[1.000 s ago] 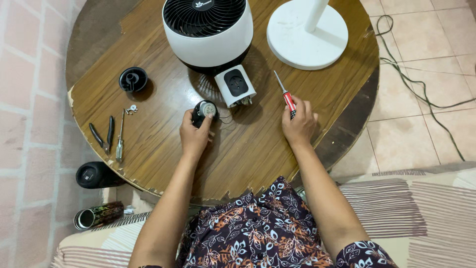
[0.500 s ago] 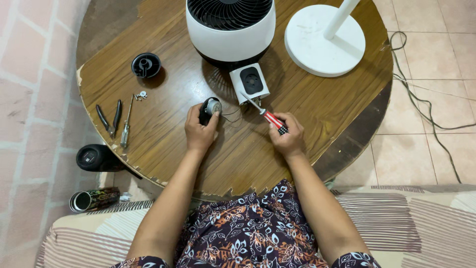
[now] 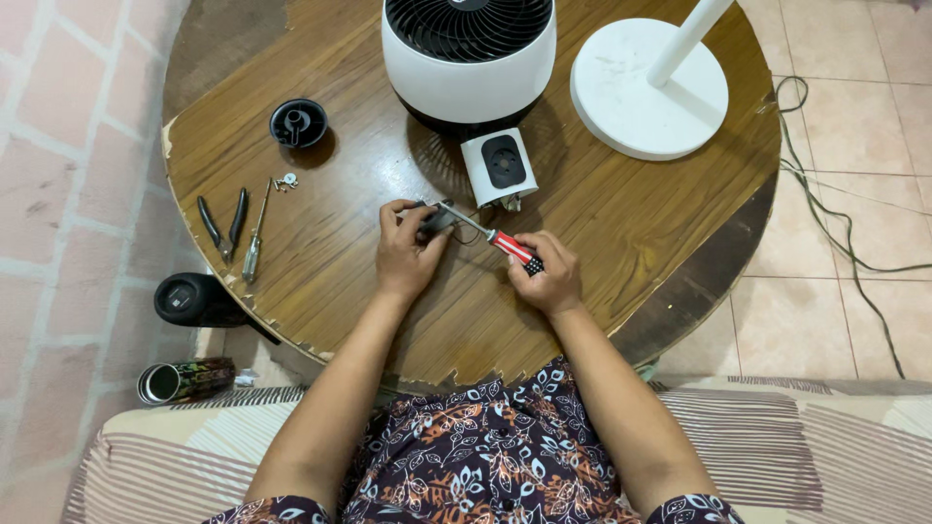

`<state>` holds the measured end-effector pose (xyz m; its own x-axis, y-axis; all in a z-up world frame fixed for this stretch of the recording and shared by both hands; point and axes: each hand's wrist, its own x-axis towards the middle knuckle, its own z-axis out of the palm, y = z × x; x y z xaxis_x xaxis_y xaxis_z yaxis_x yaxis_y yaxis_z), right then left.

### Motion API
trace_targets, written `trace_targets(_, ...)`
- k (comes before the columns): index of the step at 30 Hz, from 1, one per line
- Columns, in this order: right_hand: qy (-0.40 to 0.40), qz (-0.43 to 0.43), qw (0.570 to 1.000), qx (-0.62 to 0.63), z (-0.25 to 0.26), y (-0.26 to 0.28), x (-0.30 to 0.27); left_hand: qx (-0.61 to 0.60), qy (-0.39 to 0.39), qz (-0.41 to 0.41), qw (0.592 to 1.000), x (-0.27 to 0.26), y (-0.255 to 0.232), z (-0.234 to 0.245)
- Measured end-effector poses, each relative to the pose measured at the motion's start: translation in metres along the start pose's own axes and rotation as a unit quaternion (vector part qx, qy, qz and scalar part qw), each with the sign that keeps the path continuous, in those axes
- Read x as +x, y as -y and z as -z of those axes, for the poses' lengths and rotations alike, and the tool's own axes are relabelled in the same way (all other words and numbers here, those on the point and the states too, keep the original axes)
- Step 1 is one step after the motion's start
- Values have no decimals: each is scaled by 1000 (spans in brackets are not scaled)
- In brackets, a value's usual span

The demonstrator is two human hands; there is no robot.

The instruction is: The person disassembles a small white and black fan on a round wooden table. They remove the front grille, unscrew the motor housing, and separate the fan blades from the casing using a screwdriver and pliers.

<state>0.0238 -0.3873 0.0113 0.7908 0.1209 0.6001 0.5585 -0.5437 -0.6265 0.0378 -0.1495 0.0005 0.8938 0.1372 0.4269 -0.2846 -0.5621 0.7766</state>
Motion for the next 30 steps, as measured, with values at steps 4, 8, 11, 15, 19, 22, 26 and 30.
trace_targets(4, -5, -4, 1000, -3, 0, 0, 0, -11, -9, 8, 1000, 2, 3, 0)
trace_targets(8, -6, -8, 1000, -3, 1, 1, 1, 1, 2, 51, 999, 1, 4, 0)
trace_targets(11, -5, -6, 1000, 4, 0, 3, 3, -2, 18, 115, 993, 1, 3, 1)
trace_targets(15, 3, -3, 1000, -5, 1, 6, 3, -12, 8, 119, 993, 3, 2, 0)
trace_targets(19, 9, 15, 1000, -21, 1, 6, 5, 8, -11, 15, 1000, 3, 2, 2)
trace_targets(22, 7, 15, 1000, -15, 0, 7, 4, 22, 1, 36, 999, 1, 2, 2)
trace_targets(26, 8, 10, 1000, -22, 0, 8, 4, 44, -8, 22, 999, 1, 3, 0)
trace_targets(30, 12, 2, 999, -33, 0, 8, 4, 40, -12, 12, 999, 0, 5, 0)
